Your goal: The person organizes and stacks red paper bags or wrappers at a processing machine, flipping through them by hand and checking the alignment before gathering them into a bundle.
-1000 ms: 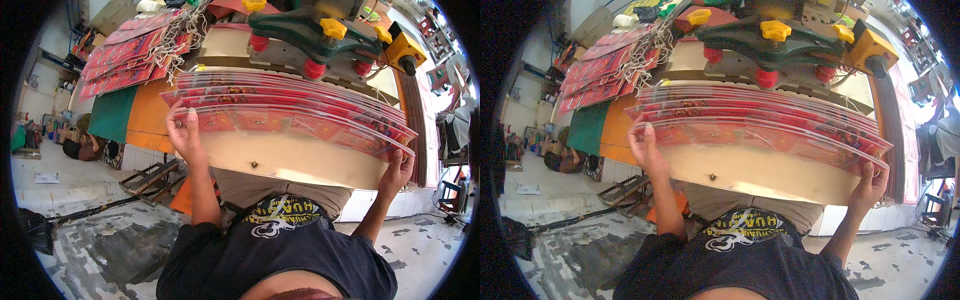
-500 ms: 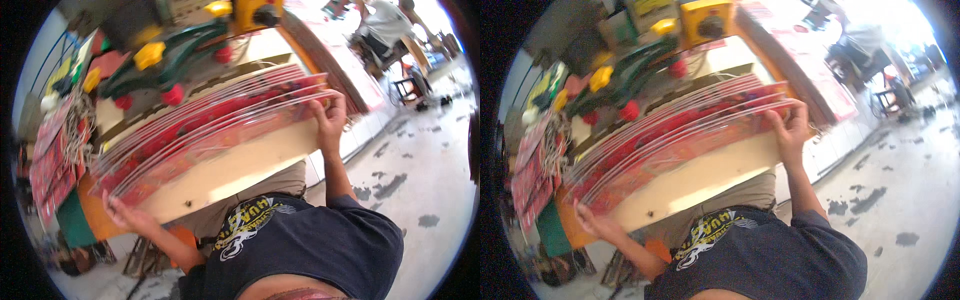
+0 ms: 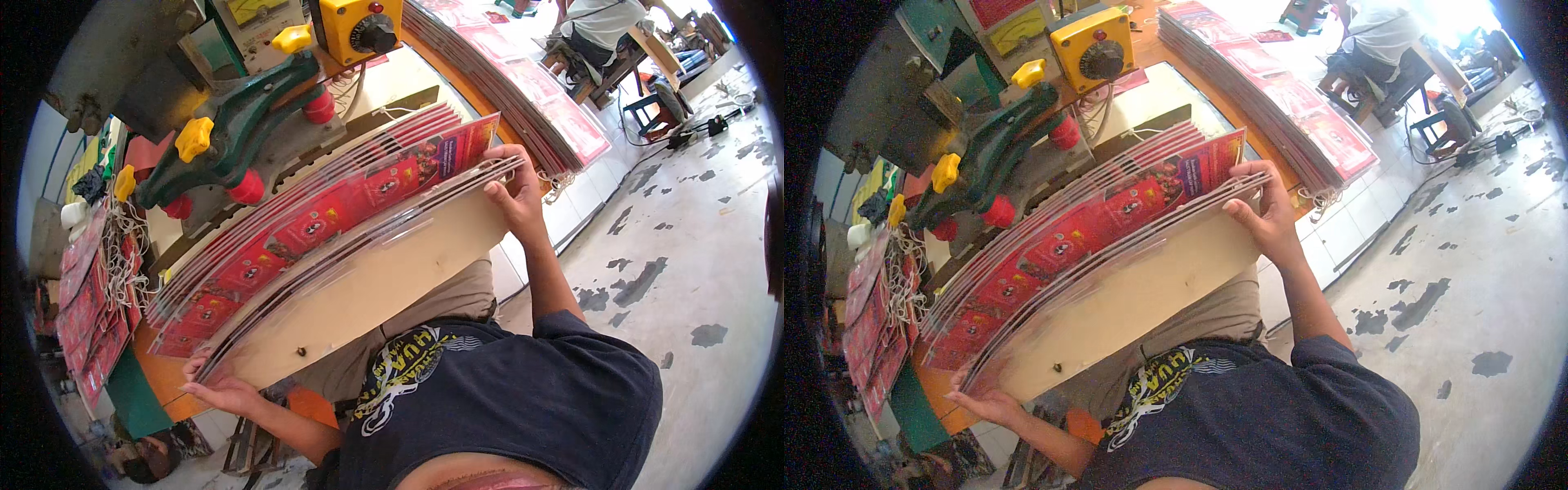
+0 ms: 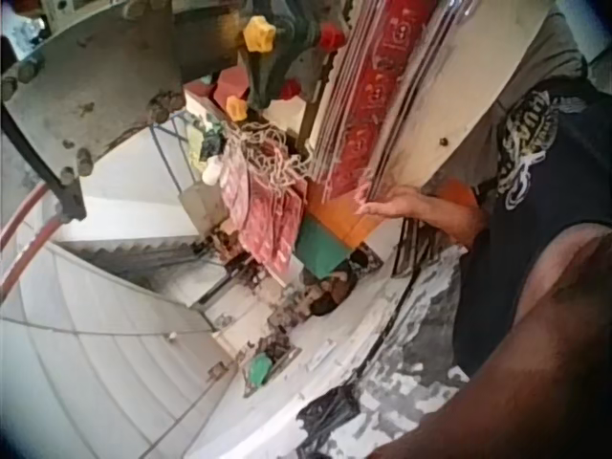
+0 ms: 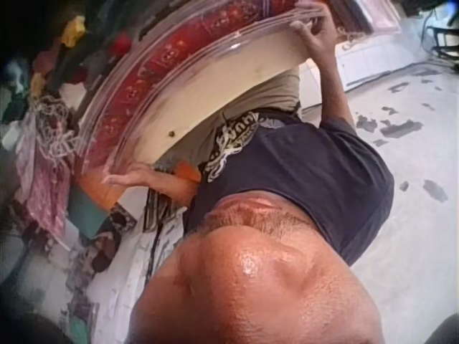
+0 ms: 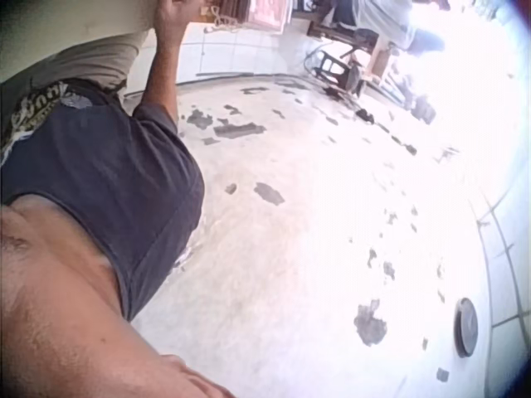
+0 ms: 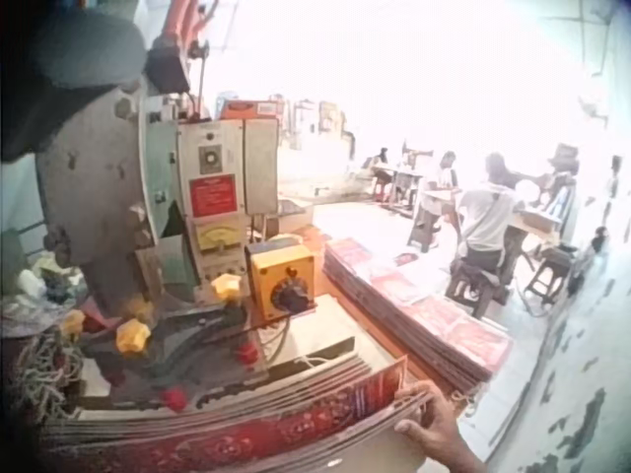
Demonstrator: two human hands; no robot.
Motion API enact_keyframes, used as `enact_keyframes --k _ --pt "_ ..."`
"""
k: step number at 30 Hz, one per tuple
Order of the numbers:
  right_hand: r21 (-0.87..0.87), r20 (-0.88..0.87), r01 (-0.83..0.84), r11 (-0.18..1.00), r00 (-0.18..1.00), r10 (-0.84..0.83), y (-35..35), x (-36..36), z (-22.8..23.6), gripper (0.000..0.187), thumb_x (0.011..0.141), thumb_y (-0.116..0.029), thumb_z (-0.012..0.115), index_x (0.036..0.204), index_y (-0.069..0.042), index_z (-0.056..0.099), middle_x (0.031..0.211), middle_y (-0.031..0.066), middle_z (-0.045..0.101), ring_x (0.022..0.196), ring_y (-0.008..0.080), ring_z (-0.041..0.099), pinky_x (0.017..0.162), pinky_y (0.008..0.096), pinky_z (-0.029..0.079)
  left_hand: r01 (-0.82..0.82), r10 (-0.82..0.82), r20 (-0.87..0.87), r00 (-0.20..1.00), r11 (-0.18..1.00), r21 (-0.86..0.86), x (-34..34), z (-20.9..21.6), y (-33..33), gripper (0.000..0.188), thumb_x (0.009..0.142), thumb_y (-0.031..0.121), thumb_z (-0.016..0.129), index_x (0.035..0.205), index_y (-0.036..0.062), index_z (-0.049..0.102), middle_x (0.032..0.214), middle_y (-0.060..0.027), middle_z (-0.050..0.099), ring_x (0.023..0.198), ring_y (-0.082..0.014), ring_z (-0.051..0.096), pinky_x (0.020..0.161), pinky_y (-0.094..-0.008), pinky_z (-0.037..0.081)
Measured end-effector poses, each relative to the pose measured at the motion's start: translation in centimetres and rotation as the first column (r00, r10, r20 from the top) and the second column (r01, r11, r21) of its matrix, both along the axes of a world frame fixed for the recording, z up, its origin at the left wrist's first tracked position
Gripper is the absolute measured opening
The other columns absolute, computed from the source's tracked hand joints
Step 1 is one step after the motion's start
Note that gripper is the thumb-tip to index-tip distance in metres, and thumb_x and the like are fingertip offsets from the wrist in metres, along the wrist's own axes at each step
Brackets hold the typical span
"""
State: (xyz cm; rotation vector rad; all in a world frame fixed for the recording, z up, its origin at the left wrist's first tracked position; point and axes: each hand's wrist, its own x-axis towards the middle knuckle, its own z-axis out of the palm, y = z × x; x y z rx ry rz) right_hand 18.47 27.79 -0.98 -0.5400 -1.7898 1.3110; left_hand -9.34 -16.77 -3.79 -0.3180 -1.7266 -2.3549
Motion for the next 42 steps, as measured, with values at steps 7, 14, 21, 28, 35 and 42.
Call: enact_keyframes --k 7,14,21,28,35,42 --pt "-0.097 -0.006 -0.155 0.983 0.988 0.155 0.8 0.0 0.3 0.038 0.088 -0.017 0.077 0.116 -0.005 0.055 0.112 0.0053 0.054 0.111 0.0163 0.052 0.101 0.0328 0.039 0.178 -0.190 -0.084 0.978 0.975 -0.131 -0.6 -1.3 -1.6 0.044 0.098 0.042 0.062 0.114 0.0024 0.054 0.114 -0.0129 0.058 0.115 -0.0257 0.055 0.097 -0.0414 0.047" --pt "0.273 0.111 0.098 0.957 0.985 -0.132 0.8 0.9 0.4 0.029 0.082 -0.016 0.081 0.103 -0.007 0.064 0.113 0.0088 0.054 0.115 0.0208 0.051 0.104 0.0361 0.039 0.160 -0.173 0.007 0.985 0.896 -0.413 -0.5 -0.9 -3.2 0.036 0.090 0.012 0.074 0.119 0.0008 0.056 0.121 -0.0118 0.060 0.116 -0.0232 0.055 0.102 -0.0390 0.045" --pt "0.281 0.038 0.068 0.957 0.996 -0.082 1.6 0.3 1.2 0.032 0.081 -0.020 0.082 0.103 -0.006 0.064 0.141 0.0169 0.051 0.132 0.0279 0.048 0.111 0.0414 0.036 -0.089 0.019 -0.158 0.987 0.889 -0.449 0.3 2.0 0.8 0.052 0.089 0.017 0.076 0.134 0.0004 0.053 0.132 -0.0105 0.058 0.115 -0.0215 0.057 0.099 -0.0362 0.047" --pt "0.163 -0.015 0.068 0.984 0.998 -0.066 1.7 -0.1 1.3 0.030 0.080 -0.012 0.082 0.102 -0.004 0.063 0.138 0.0140 0.051 0.131 0.0241 0.049 0.109 0.0386 0.038 -0.052 -0.005 -0.117 0.993 0.875 -0.482 -0.3 2.2 0.9 0.056 0.091 0.015 0.073 0.141 0.0017 0.052 0.130 -0.0101 0.060 0.114 -0.0222 0.058 0.099 -0.0351 0.047" --pt "0.119 -0.045 -0.026 0.993 0.999 0.031 1.9 1.0 -0.1 0.035 0.078 -0.003 0.081 0.106 -0.005 0.059 0.122 0.0090 0.052 0.116 0.0174 0.052 0.103 0.0339 0.040 -0.054 0.016 -0.080 0.997 0.863 -0.502 -1.1 -0.9 -2.4 0.060 0.085 0.009 0.079 0.137 0.0010 0.051 0.130 -0.0103 0.059 0.117 -0.0213 0.057 0.100 -0.0344 0.049" --pt "-0.052 -0.174 -0.070 0.996 0.983 0.060 1.4 0.7 0.2 0.040 0.081 0.000 0.079 0.110 -0.007 0.052 0.122 0.0104 0.058 0.116 0.0193 0.055 0.104 0.0352 0.043 0.000 -0.035 -0.079 0.996 0.916 -0.402 0.2 0.8 -0.3 0.052 0.086 0.007 0.078 0.130 0.0018 0.052 0.130 -0.0117 0.057 0.117 -0.0220 0.057 0.101 -0.0348 0.049"
